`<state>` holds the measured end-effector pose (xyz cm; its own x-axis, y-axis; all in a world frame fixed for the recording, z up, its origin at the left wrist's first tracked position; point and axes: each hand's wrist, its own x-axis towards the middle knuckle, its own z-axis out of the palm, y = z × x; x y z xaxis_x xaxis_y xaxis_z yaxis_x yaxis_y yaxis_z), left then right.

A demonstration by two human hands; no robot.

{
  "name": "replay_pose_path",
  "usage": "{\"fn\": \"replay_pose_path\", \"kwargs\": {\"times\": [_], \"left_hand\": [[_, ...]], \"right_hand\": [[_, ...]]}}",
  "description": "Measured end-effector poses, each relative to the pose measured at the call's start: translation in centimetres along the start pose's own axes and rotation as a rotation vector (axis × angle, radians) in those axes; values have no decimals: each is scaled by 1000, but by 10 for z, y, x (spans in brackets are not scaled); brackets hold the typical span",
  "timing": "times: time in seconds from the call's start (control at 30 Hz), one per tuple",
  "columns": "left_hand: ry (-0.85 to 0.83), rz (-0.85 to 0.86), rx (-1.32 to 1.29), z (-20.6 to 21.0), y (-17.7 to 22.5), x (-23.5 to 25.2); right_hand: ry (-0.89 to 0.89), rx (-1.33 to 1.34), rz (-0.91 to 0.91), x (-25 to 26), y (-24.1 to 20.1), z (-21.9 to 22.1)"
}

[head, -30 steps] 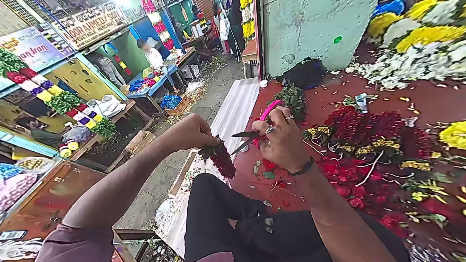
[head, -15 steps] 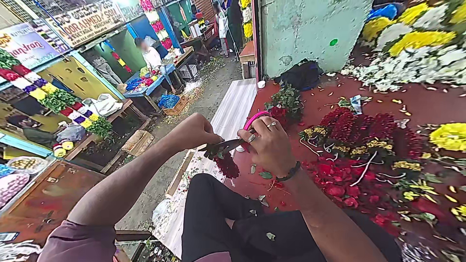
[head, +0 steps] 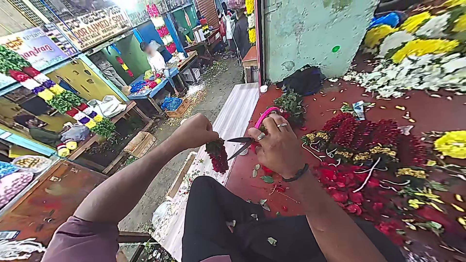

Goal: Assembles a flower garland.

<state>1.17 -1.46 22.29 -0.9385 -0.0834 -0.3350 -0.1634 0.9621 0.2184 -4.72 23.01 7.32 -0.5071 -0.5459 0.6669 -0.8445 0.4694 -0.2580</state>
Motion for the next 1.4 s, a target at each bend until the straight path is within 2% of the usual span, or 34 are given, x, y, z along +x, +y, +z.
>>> {"fn": "replay_pose_path", "kwargs": {"times": [0.2,0.37,0.5,0.7,0.77,0.93,1.1,1.4], "left_hand": [[-10,-6,14,4,7,3],[-7,16,-19,8,7,6],[13,22,-124,7,4,3],[36,-58,-208,-14,13,-19],[34,-9,-156,-17,9,-18],[91,89,232,-23,7,-16],[118,172,403,-30,10,-16],[81,140,281,-37,5,-11]], "right_hand": [[-37,-61,-9,-1,-13,7],[74,-71,-6,-3,-12,9],[100,-79,15,-5,-2,9],[113,-3,63,-5,15,7],[126,9,73,-5,15,7],[137,16,114,-6,17,8],[137,3,116,-5,21,5],[150,8,98,-5,24,2]]}}
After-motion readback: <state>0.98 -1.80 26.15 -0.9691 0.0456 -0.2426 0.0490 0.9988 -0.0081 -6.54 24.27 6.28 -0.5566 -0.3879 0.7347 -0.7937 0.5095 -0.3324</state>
